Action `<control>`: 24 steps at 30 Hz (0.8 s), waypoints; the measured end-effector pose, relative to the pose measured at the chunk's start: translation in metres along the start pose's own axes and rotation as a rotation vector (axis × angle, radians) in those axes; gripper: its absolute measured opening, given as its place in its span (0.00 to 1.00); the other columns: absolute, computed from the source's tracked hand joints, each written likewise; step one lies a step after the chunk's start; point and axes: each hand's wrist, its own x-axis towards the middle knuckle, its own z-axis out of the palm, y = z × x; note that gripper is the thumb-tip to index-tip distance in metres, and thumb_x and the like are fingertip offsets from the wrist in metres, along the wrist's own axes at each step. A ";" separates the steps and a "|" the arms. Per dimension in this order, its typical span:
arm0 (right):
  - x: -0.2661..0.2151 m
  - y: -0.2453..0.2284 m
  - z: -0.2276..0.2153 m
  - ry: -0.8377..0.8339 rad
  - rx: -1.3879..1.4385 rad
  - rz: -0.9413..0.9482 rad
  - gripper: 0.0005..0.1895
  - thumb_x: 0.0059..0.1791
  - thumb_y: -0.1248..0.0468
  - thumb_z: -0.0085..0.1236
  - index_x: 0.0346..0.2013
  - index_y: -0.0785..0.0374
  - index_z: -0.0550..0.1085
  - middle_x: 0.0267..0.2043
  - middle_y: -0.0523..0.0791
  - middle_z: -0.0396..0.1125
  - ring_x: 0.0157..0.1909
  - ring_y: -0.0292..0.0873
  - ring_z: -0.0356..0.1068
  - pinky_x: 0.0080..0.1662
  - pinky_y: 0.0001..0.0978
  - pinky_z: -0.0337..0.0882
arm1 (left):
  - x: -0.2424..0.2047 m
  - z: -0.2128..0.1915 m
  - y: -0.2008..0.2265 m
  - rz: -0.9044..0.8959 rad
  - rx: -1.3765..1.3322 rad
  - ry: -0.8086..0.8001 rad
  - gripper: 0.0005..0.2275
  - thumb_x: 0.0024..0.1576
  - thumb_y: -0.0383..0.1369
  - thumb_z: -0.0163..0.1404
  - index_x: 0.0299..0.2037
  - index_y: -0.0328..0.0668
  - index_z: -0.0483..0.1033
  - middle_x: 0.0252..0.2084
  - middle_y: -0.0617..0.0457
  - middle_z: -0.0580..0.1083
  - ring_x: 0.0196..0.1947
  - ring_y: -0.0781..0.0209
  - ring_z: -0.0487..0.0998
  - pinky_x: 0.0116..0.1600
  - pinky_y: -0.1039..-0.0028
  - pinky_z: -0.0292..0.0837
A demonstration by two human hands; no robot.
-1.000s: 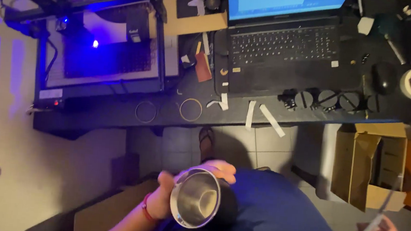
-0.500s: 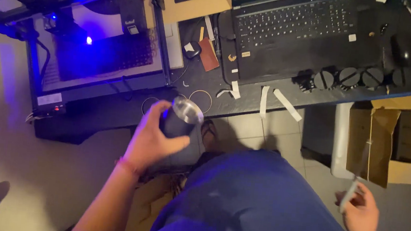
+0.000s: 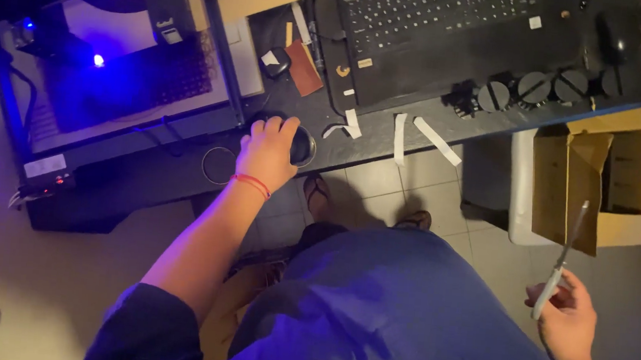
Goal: The person cuts a strip of white tape using scissors and then wraps it around the rim of a black cylindrical object. They adjust the tape to fit the rim and then place the object on the table.
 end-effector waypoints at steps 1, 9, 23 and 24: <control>0.002 0.007 -0.006 0.006 -0.016 -0.017 0.32 0.45 0.76 0.55 0.65 0.70 0.63 0.38 0.56 0.69 0.36 0.50 0.68 0.41 0.44 0.71 | 0.004 0.007 -0.002 0.019 0.055 0.025 0.34 0.37 0.33 0.65 0.57 0.49 0.66 0.50 0.48 0.68 0.47 0.42 0.68 0.43 0.47 0.71; -0.002 0.028 -0.016 0.034 -0.033 0.045 0.33 0.47 0.74 0.56 0.67 0.72 0.61 0.39 0.55 0.69 0.38 0.50 0.69 0.42 0.45 0.72 | 0.020 0.035 0.009 0.044 0.304 0.025 0.32 0.36 0.30 0.64 0.54 0.54 0.67 0.47 0.49 0.69 0.44 0.45 0.70 0.38 0.54 0.72; -0.004 0.028 -0.014 0.016 -0.057 0.057 0.34 0.46 0.70 0.60 0.67 0.69 0.62 0.38 0.51 0.69 0.36 0.50 0.70 0.41 0.42 0.71 | 0.015 0.014 0.015 0.099 0.120 0.004 0.42 0.33 0.36 0.71 0.61 0.53 0.62 0.58 0.46 0.63 0.52 0.44 0.66 0.42 0.49 0.74; -0.004 0.029 -0.014 0.013 -0.042 0.050 0.34 0.46 0.71 0.60 0.67 0.70 0.63 0.38 0.52 0.69 0.37 0.50 0.69 0.42 0.43 0.72 | 0.014 0.010 0.014 0.078 0.027 -0.053 0.44 0.36 0.33 0.69 0.65 0.54 0.57 0.64 0.44 0.58 0.59 0.42 0.61 0.49 0.48 0.71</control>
